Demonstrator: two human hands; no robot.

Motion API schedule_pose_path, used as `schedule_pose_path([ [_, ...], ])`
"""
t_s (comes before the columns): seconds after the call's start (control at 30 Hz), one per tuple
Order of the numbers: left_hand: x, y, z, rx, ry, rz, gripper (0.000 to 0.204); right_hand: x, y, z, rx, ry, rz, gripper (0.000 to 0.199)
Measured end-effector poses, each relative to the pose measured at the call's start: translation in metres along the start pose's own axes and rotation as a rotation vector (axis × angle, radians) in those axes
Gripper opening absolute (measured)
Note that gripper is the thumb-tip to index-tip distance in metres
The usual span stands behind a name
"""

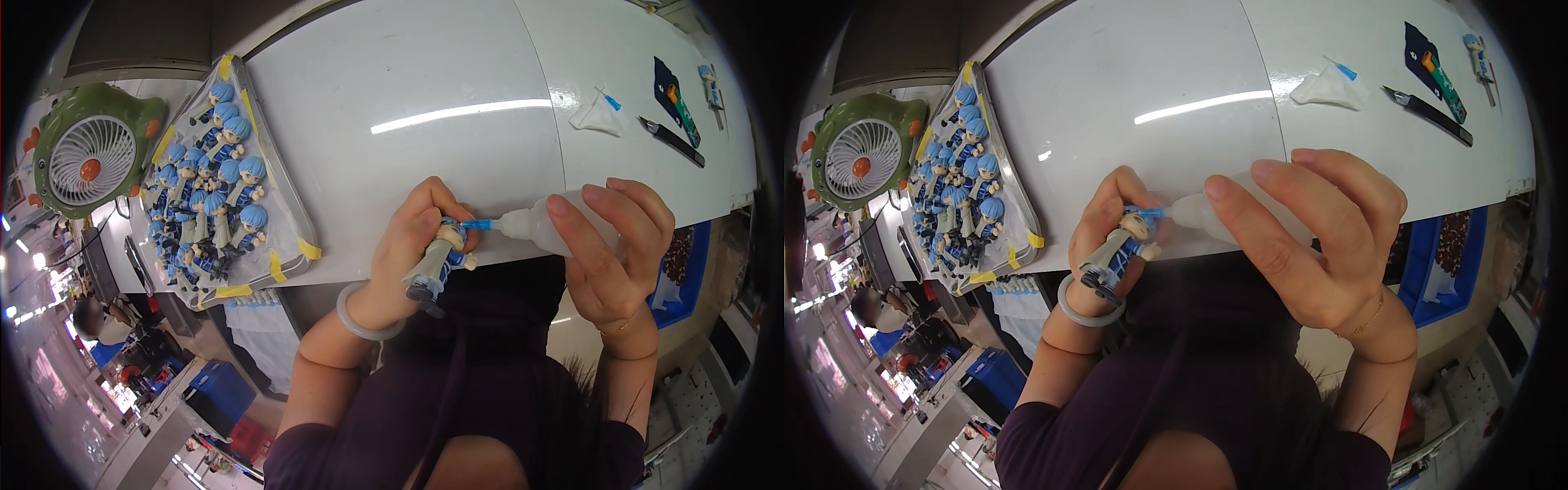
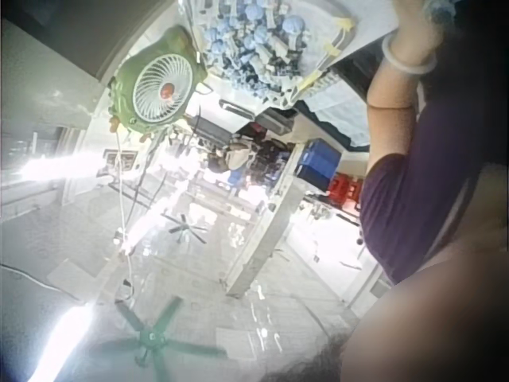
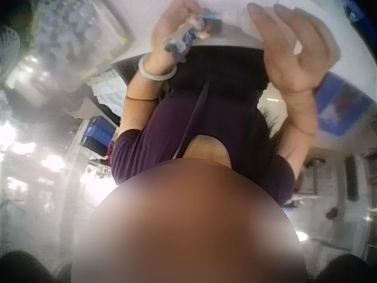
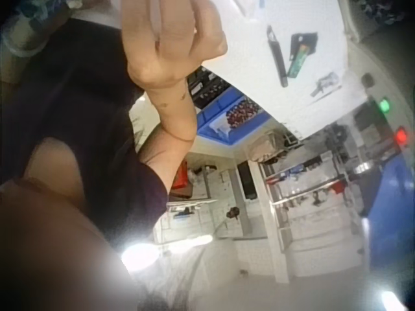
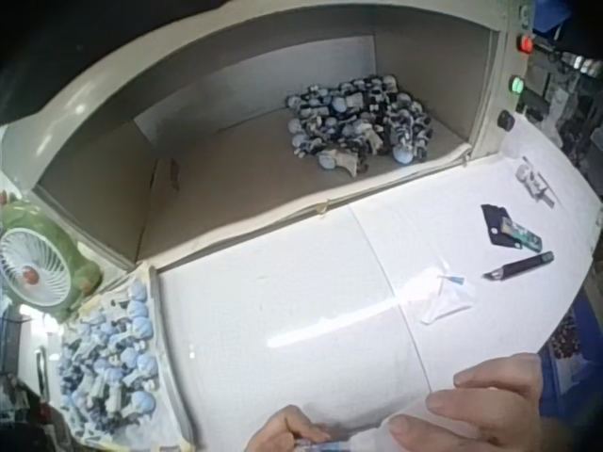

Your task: The person assembles plastic anime figurines by applying glue from a bottle to connect their parts by hand.

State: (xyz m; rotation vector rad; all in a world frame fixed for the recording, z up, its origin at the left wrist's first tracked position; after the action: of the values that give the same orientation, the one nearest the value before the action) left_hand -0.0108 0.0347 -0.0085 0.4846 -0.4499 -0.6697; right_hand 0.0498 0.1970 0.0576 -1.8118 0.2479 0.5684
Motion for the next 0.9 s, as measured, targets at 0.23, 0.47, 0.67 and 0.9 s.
schedule_pose_path([
  [0.23,0.000,0.001,0.001,0.010,-0.021,0.023,0.026,0.000,-0.001,-0.002,-0.018,-0.005,-0.054,0.046],
  [0.47,-0.001,0.001,0.002,0.003,-0.018,0.026,0.027,-0.002,-0.001,-0.004,-0.016,-0.008,-0.040,0.045],
  [0.67,-0.003,-0.006,-0.002,0.057,0.025,-0.054,0.031,-0.014,-0.002,0.030,-0.151,0.176,-0.012,0.041],
  [0.9,-0.004,-0.002,0.001,0.055,0.047,-0.101,0.022,-0.030,0.033,0.153,-0.339,0.616,0.019,0.032],
])
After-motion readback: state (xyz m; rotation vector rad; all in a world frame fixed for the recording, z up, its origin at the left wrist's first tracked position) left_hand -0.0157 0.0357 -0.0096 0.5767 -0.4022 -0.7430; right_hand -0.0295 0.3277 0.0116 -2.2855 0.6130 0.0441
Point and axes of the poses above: each hand's wrist, its own x-axis away from the middle knuckle, its own y-axis out of the palm, z = x × y, the point moved 3 cm from there along -x, towards the middle knuckle, and after that the axes turned 2 degrees about y, right-handed, at the moved point
